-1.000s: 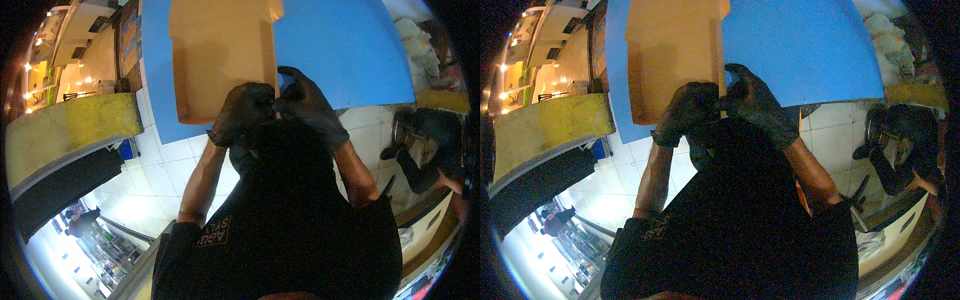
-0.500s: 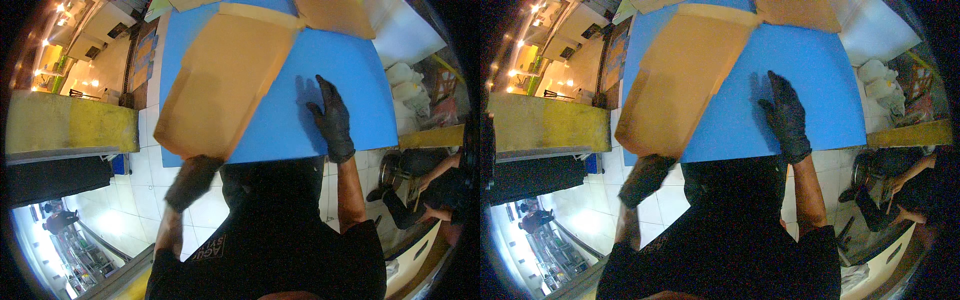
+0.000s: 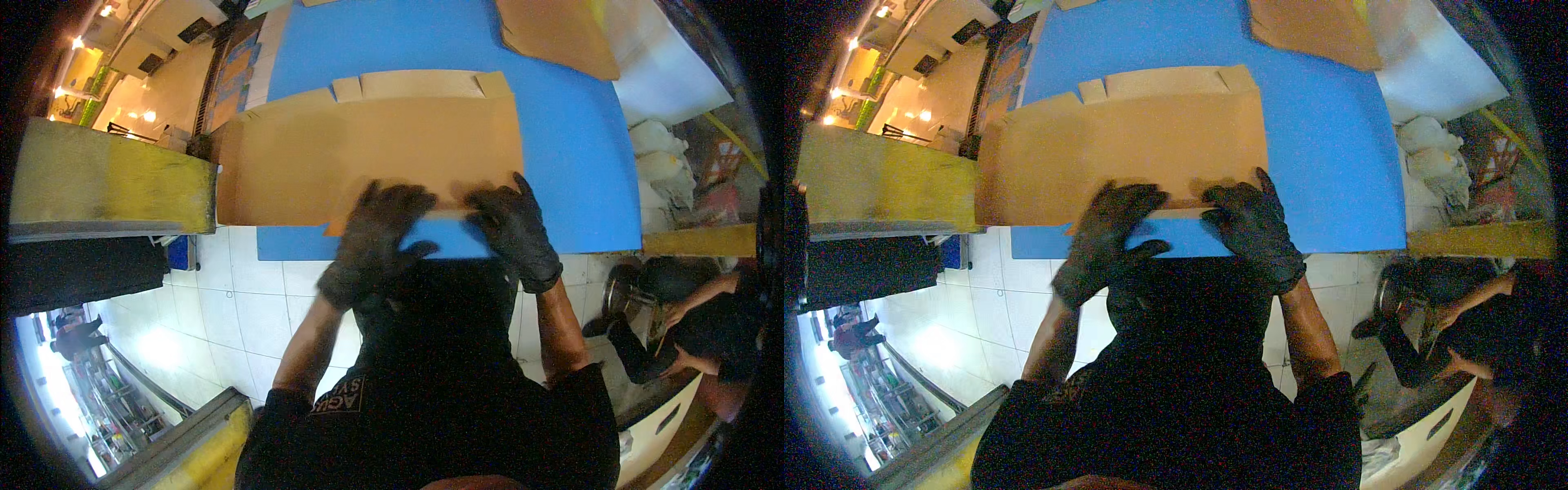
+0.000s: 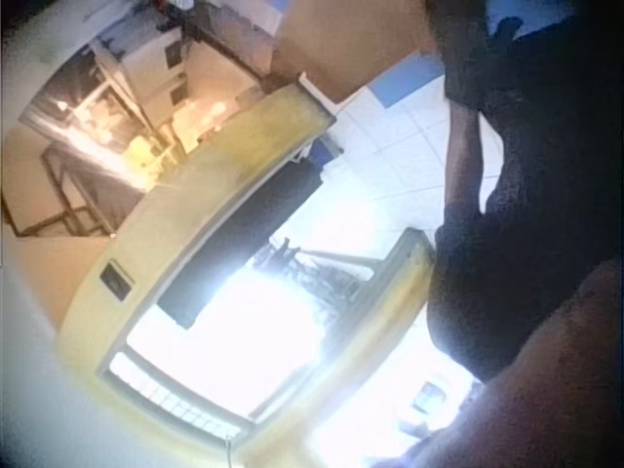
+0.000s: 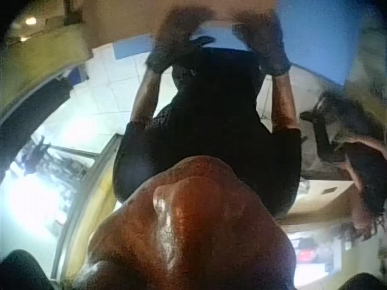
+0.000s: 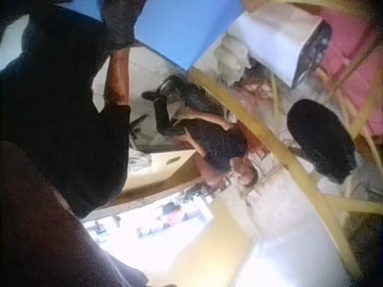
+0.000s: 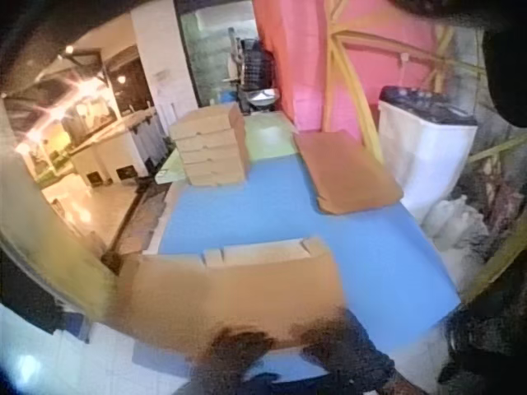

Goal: The person assembles flat cardboard boxes by folding the flaps and tucking the tabs into slots to form rectangular containers. They handle multiple boxes one at a time, stacking the finished boxes on the blue work surface.

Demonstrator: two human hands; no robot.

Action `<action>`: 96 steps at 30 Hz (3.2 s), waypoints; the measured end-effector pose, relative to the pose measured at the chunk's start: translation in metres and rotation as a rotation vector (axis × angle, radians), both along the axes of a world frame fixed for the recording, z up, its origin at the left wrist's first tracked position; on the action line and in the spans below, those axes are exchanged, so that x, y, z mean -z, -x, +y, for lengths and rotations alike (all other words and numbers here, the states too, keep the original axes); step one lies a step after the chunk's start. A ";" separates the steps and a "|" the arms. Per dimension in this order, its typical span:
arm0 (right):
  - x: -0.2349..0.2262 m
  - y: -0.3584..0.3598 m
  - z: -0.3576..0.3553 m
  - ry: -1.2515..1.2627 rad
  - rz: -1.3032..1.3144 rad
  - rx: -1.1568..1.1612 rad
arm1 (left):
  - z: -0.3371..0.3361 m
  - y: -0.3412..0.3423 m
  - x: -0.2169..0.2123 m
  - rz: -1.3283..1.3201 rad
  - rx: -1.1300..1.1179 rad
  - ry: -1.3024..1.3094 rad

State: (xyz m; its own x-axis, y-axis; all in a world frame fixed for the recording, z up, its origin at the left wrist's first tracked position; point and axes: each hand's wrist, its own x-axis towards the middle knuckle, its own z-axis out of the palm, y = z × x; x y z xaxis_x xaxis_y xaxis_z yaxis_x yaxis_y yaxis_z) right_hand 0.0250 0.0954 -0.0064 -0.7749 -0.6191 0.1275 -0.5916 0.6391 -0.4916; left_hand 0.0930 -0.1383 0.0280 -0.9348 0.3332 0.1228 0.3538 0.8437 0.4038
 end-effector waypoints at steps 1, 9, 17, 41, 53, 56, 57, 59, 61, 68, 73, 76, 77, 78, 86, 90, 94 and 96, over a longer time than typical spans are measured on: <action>-0.005 -0.004 0.000 0.062 0.003 0.009 | 0.014 0.010 0.011 0.038 0.051 -0.010; 0.007 -0.010 0.057 0.152 0.085 0.136 | 0.011 0.042 0.049 -0.062 0.100 -0.020; 0.016 -0.023 0.020 0.574 -0.178 0.362 | 0.022 0.047 0.030 0.003 0.129 -0.141; 0.033 -0.018 -0.002 1.394 -0.567 0.783 | 0.092 0.171 0.040 -0.614 0.507 -0.485; 0.025 -0.010 -0.003 1.317 -0.577 0.976 | 0.090 0.163 0.036 -0.608 0.332 -0.431; 0.035 -0.004 0.000 1.204 -0.521 0.966 | 0.089 0.164 0.034 -0.662 0.335 -0.428; 0.036 -0.005 0.002 1.234 -0.537 0.960 | 0.089 0.164 0.032 -0.703 0.337 -0.412; 0.032 -0.005 0.002 1.288 -0.567 0.940 | 0.085 0.172 0.049 -0.473 0.480 -0.390; 0.029 -0.002 0.002 1.181 -0.537 0.969 | 0.087 0.172 0.053 -0.473 0.493 -0.449; 0.019 0.002 0.013 1.089 -0.519 0.869 | 0.091 0.164 0.040 -0.732 0.374 -0.547; 0.030 -0.003 0.005 1.254 -0.470 0.918 | 0.088 0.167 0.052 -0.643 0.425 -0.676; 0.033 -0.001 0.002 1.332 -0.444 0.947 | 0.091 0.164 0.049 -0.636 0.391 -0.667; 0.032 -0.001 0.002 1.357 -0.437 0.955 | 0.094 0.161 0.044 -0.597 0.380 -0.664; 0.034 0.000 0.002 1.363 -0.449 0.957 | 0.096 0.159 0.041 -0.559 0.371 -0.660; 0.031 0.001 0.004 1.264 -0.484 0.988 | 0.094 0.158 0.041 -0.668 0.376 -0.788; 0.027 -0.002 0.004 1.192 -0.460 1.005 | 0.094 0.160 0.047 -0.751 0.316 -0.755; 0.030 0.002 0.002 1.130 -0.452 0.993 | 0.086 0.168 0.061 -0.456 0.599 -0.608; 0.027 0.001 0.002 1.134 -0.459 0.996 | 0.088 0.165 0.056 -0.573 0.523 -0.775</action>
